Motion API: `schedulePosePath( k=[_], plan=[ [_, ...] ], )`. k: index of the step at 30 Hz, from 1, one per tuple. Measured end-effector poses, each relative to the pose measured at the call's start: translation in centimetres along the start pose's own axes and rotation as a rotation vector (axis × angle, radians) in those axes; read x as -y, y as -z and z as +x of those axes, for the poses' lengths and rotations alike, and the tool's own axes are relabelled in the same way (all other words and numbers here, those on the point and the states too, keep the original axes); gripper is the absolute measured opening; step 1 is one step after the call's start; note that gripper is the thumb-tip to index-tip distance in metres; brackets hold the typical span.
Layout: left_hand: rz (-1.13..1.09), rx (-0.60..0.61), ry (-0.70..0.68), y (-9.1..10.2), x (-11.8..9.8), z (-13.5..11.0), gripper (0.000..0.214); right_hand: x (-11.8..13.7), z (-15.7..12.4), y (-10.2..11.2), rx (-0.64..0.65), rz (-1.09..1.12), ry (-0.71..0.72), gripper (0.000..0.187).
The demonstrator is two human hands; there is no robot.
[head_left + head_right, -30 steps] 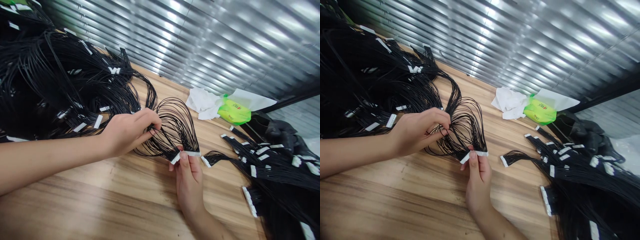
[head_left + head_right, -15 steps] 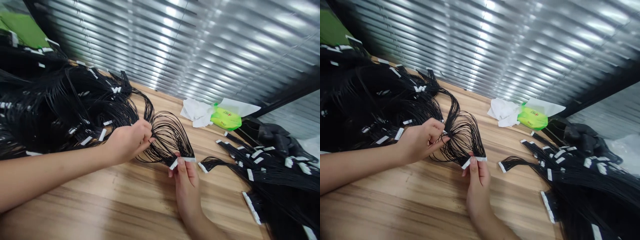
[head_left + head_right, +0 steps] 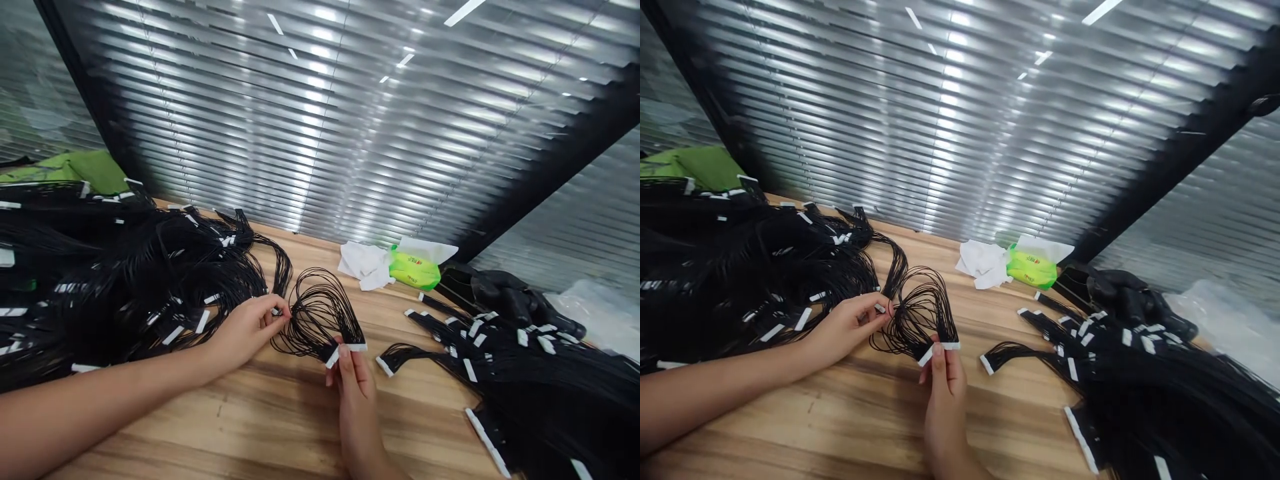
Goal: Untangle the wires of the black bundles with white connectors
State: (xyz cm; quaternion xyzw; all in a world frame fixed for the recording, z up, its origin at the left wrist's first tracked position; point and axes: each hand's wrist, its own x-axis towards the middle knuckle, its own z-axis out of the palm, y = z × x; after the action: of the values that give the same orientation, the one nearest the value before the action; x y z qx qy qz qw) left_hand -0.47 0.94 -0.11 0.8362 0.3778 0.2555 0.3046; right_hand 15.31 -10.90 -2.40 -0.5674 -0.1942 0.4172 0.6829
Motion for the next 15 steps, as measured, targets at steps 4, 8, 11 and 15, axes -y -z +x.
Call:
schedulePosePath(
  k=[4, 8, 11, 15],
  plan=[
    [0.08, -0.014, -0.018, 0.28, -0.17, -0.16, 0.02, -0.09, 0.1, 0.11, 0.006, -0.009, 0.012, 0.057],
    [0.019, 0.029, 0.01, 0.46, -0.61, -0.18, 0.023, 0.09, 0.08, 0.05, -0.009, -0.018, 0.001, 0.058],
    [-0.186, 0.066, 0.077, 0.32, -0.76, -0.2, 0.026, 0.26, -0.12, -0.02, 0.016, -0.041, -0.032, 0.063],
    [-0.312, 0.086, 0.094, -0.05, -0.69, -0.65, 0.029, 0.22, -0.38, 0.15, 0.06, -0.071, -0.05, 0.061]
  ],
)
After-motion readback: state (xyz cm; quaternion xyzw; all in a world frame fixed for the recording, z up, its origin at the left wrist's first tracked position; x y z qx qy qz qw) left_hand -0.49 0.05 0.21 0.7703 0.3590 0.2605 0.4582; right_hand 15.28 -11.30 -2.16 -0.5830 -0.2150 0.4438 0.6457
